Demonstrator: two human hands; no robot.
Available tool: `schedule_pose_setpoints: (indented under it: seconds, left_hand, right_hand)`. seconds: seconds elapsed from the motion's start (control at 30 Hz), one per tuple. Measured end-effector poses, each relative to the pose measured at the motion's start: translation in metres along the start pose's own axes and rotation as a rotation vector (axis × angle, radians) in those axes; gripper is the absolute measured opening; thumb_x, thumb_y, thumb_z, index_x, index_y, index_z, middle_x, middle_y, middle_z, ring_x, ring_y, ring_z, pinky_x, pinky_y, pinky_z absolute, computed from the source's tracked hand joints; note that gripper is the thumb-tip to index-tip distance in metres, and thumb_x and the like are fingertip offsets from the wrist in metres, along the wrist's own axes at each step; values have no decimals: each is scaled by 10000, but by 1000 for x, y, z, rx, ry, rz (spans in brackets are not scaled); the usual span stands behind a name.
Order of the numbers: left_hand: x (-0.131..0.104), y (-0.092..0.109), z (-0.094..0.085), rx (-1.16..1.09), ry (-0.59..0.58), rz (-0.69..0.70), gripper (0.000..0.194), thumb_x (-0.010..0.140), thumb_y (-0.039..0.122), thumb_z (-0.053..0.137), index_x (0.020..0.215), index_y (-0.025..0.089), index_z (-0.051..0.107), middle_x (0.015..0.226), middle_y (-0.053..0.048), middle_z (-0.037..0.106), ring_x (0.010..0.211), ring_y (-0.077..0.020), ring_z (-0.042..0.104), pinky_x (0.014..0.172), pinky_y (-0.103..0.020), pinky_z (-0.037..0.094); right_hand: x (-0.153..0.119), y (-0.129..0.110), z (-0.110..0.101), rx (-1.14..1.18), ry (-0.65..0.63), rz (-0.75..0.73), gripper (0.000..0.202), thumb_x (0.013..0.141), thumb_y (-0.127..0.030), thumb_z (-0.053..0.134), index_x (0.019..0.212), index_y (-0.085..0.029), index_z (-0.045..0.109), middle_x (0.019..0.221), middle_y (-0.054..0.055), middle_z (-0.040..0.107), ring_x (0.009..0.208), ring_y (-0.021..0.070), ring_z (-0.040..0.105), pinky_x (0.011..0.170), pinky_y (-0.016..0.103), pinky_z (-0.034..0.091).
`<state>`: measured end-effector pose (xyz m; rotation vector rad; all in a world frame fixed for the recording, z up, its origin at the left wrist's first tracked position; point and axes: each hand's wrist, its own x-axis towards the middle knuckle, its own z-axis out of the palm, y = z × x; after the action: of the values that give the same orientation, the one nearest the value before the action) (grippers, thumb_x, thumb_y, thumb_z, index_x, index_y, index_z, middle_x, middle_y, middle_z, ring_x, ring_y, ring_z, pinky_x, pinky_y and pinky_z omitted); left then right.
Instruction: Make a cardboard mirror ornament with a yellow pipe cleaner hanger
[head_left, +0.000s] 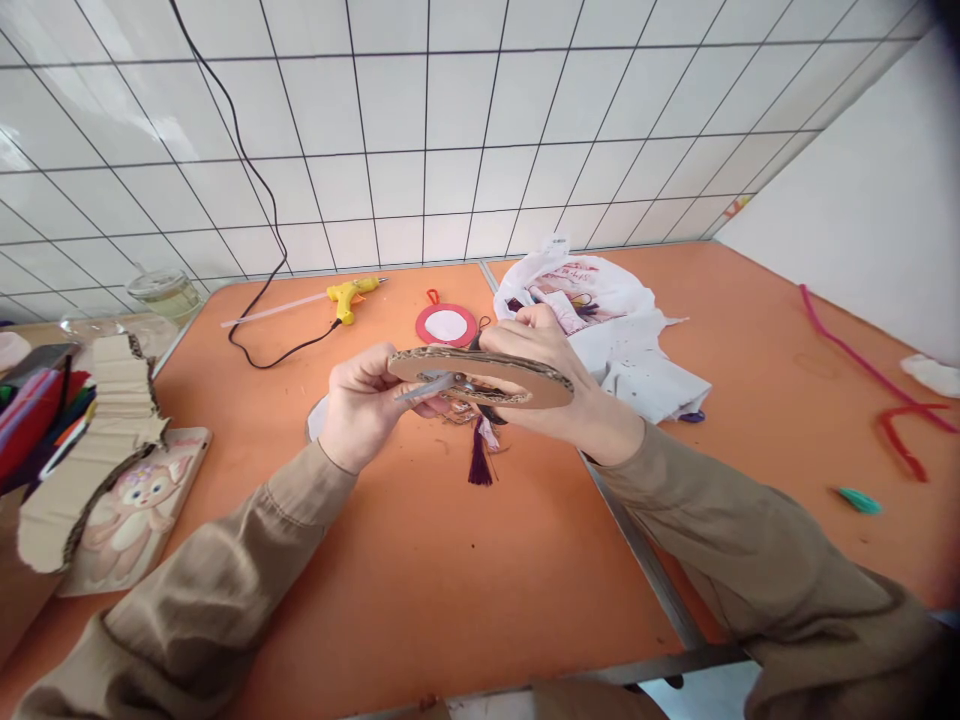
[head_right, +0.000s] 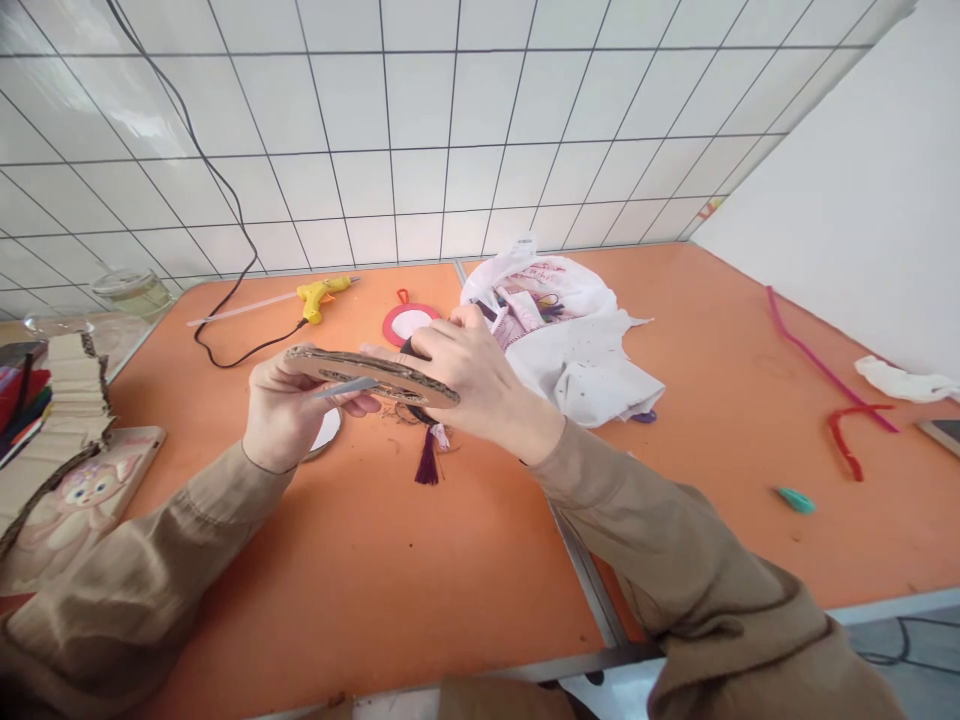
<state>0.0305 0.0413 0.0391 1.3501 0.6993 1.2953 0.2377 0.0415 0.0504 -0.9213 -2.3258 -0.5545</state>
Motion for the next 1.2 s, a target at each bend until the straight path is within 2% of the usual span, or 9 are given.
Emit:
schedule_pose_setpoints:
  seconds: [0.17, 0.3, 0.47, 0.67, 0.8, 1.0, 1.2]
  left_hand:
    - [1, -2, -1, -41, -42, -22, 271, 649, 341, 902, 700, 144, 722, 630, -55, 761, 534, -229, 736, 471, -281, 620]
    - [1, -4, 0, -74, -32, -35, 200, 674, 268, 887, 737, 146, 741, 650, -39, 771, 540, -209, 739, 469, -244, 611]
    - [-1, -5, 4, -58, 24, -31, 113, 707, 183, 851, 747, 142, 754, 653, -29, 772, 538, -178, 735, 473, -207, 602]
    - [-2, -1, 6, -5, 57, -43, 116, 694, 166, 853, 731, 141, 746, 638, -28, 766, 537, -182, 736, 465, -204, 600]
    - [-2, 0, 6, 3, 63, -42, 134, 679, 182, 862, 717, 140, 740, 629, -33, 761, 526, -193, 732, 455, -223, 601]
    - [-2, -4, 4, 19, 51, -41, 135, 682, 189, 859, 728, 143, 741, 634, -36, 761, 534, -201, 734, 470, -248, 611]
    - [-2, -6, 1, 4, 30, -48, 127, 686, 181, 860, 733, 141, 749, 630, -35, 759, 539, -195, 735, 477, -240, 610]
  right_hand:
    - [3, -2, -7, 21, -58, 21, 228, 900, -197, 540, 673, -212, 528, 685, 2, 510, 649, 148, 411, 722, 379, 285]
    - [4, -1, -6, 51, -28, 27, 177, 871, -174, 527, 699, -212, 534, 728, 9, 546, 680, 158, 452, 742, 383, 287]
    - [5, -2, -6, 53, -154, 147, 197, 923, -211, 511, 727, -217, 524, 752, 7, 569, 691, 158, 452, 787, 393, 298]
    - [10, -7, -12, 66, -277, 181, 337, 982, -303, 465, 659, -211, 500, 708, 8, 533, 682, 158, 420, 810, 398, 303]
    - [12, -8, -16, 76, -323, 194, 331, 982, -250, 441, 664, -214, 526, 703, 13, 534, 694, 161, 423, 815, 404, 295]
    - [9, -6, -11, 90, -278, 186, 287, 952, -217, 445, 676, -203, 521, 680, -1, 523, 646, 136, 384, 784, 395, 290]
    - [6, -3, -5, 91, -208, 185, 324, 965, -349, 478, 671, -212, 467, 615, -22, 481, 605, 131, 335, 754, 396, 278]
